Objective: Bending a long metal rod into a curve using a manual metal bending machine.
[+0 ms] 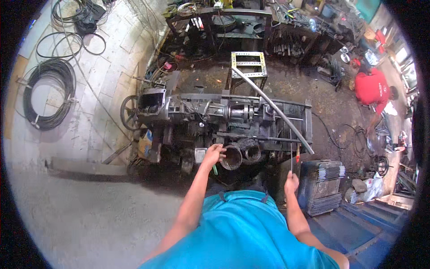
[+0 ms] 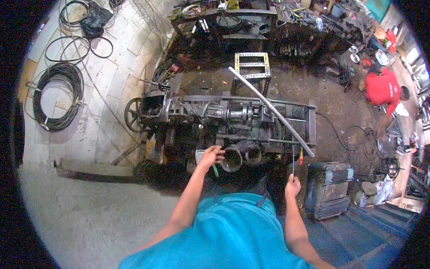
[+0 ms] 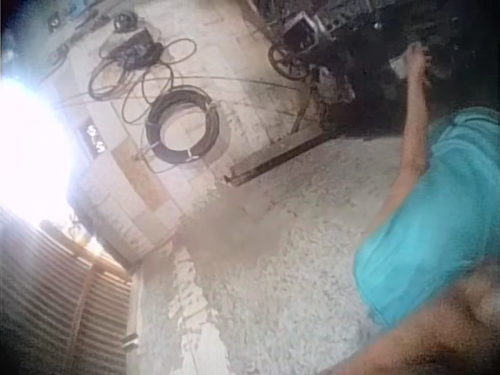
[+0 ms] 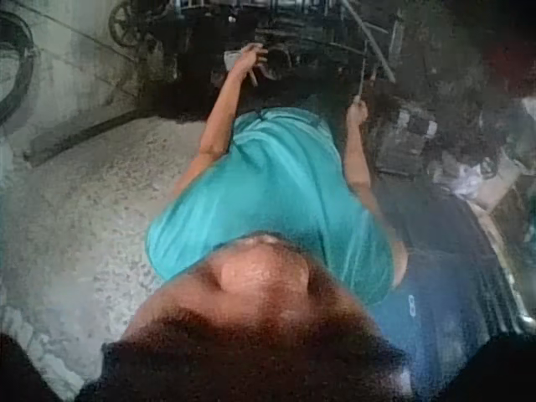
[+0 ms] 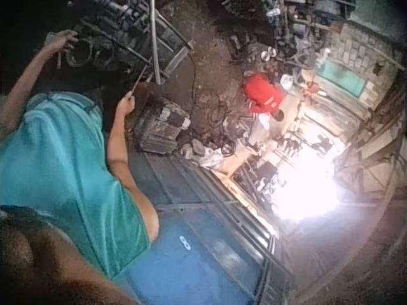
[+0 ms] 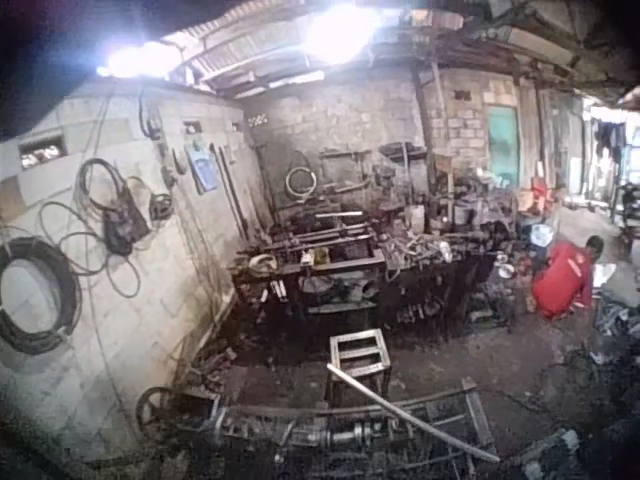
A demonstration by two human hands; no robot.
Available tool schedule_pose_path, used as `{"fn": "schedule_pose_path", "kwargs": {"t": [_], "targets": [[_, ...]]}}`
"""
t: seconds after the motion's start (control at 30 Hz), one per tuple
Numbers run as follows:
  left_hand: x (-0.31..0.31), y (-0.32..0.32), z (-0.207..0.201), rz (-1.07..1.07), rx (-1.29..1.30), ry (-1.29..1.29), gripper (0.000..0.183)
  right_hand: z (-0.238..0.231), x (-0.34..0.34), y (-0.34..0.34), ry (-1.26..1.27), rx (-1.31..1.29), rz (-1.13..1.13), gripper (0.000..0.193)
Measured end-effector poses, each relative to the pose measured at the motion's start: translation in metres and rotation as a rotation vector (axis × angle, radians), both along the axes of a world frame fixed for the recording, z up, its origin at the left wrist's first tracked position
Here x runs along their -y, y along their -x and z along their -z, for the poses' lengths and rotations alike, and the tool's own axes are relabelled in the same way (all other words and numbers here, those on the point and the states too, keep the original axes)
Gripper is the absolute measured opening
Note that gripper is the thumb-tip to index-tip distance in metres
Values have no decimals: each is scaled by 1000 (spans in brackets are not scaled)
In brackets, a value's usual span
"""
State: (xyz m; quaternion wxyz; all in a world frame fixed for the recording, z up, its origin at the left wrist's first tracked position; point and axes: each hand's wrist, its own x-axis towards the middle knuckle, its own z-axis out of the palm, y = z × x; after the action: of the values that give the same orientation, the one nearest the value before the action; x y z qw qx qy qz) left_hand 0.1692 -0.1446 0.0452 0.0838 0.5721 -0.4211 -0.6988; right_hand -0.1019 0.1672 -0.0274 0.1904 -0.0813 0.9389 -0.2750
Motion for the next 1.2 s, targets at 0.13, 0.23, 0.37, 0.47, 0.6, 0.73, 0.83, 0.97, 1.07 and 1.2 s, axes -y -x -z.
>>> {"fn": "schedule_pose_path", "kwargs": {"t": [0.13, 0.23, 0.37, 0.47, 0.6, 0.73, 0.83, 0.97, 1.07, 1.2], "targets": [[59, -37, 0, 64, -141, -8, 30, -33, -11, -79, 46, 2, 72, 45], [101, -83, -34, 113, -150, 57, 29, -69, -1, -151, -32, 37, 117, 46], [161, -159, -56, 103, -204, 225, 28, -92, 27, -265, 622, 95, 360, 26], [211, -221, -70, -19, -193, 391, 25, -122, 78, -292, 650, 302, 130, 27], [266, -275, -81, -151, -40, 692, 23, -160, 237, -308, 664, 195, -274, 25], [295, -305, -98, -349, 232, 1007, 25, -213, 365, -365, 656, 707, -337, 18], [306, -326, -111, -441, 269, 1045, 24, -231, 420, -409, 577, 1280, -371, 21], [322, -346, -88, -417, 317, 1104, 23, -199, 450, -423, 656, 1351, -140, 9], [328, -354, -80, -472, 282, 1077, 24, -195, 435, -417, 740, 1320, -67, 10], [345, -360, -80, -377, 495, 1009, 28, -194, 439, -426, 786, 1261, 31, 12]]}}
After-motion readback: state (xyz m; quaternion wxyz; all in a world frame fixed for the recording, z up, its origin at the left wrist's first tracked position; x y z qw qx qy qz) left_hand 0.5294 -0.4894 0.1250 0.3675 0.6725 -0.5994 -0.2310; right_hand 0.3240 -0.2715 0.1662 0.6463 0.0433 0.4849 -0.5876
